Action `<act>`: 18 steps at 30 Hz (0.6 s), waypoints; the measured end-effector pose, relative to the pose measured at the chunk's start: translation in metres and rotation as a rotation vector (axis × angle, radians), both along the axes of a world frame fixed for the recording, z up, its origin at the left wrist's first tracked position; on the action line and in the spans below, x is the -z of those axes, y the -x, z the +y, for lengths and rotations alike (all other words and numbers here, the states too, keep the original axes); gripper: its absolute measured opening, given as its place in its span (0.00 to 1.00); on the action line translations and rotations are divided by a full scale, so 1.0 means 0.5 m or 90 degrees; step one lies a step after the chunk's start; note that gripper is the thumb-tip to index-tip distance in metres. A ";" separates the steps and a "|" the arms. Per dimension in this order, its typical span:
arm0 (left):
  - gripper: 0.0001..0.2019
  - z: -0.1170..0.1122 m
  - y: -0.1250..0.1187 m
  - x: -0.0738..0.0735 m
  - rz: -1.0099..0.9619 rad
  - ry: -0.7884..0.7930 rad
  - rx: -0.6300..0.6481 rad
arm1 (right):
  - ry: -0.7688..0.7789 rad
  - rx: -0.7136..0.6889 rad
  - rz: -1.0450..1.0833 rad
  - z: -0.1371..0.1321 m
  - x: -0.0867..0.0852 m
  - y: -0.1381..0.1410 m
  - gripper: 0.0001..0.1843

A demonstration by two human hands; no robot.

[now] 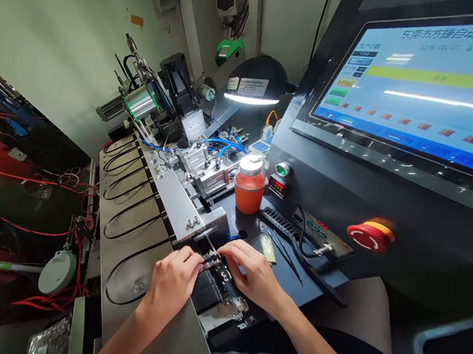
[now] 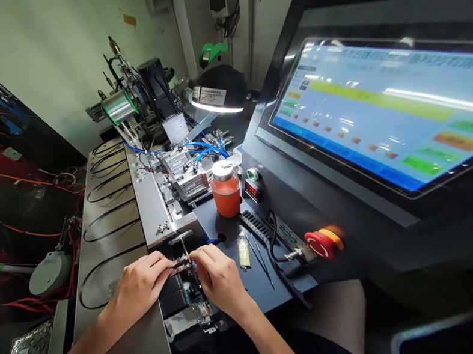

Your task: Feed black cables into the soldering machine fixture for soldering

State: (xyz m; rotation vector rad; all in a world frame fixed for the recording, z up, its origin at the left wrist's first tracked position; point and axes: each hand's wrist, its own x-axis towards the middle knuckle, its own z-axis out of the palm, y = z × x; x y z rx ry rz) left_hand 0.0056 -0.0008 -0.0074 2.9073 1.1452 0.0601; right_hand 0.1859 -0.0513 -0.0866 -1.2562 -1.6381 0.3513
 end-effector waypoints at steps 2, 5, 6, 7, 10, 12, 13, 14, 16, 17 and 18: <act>0.08 0.001 -0.002 -0.001 0.006 0.006 0.002 | -0.008 0.005 0.001 -0.003 0.001 0.002 0.13; 0.09 0.001 -0.001 -0.003 0.009 0.017 0.003 | -0.033 0.056 0.025 -0.006 0.000 -0.002 0.14; 0.09 0.001 -0.001 -0.003 0.008 0.021 0.002 | -0.042 0.080 0.034 -0.008 -0.002 -0.006 0.15; 0.09 0.002 0.000 -0.004 0.008 0.024 0.000 | -0.046 0.104 0.043 -0.011 -0.005 -0.011 0.16; 0.09 0.001 -0.001 -0.001 0.008 0.030 0.004 | -0.047 0.169 0.080 -0.023 -0.018 -0.026 0.15; 0.10 -0.001 -0.006 0.001 0.010 0.029 0.010 | -0.031 0.205 0.111 -0.033 -0.030 -0.031 0.13; 0.10 -0.003 -0.008 0.000 0.011 0.027 0.011 | -0.019 0.219 0.127 -0.039 -0.037 -0.032 0.12; 0.10 -0.005 -0.010 -0.005 0.007 0.028 0.012 | -0.008 0.230 0.140 -0.045 -0.044 -0.032 0.11; 0.10 -0.003 -0.003 -0.025 -0.027 0.048 0.018 | 0.010 0.234 0.157 -0.063 -0.056 -0.029 0.10; 0.10 0.001 0.007 -0.042 -0.064 0.062 0.014 | 0.015 0.234 0.164 -0.074 -0.061 -0.027 0.11; 0.10 0.009 0.024 -0.062 -0.115 0.068 -0.007 | 0.023 0.232 0.170 -0.085 -0.064 -0.026 0.12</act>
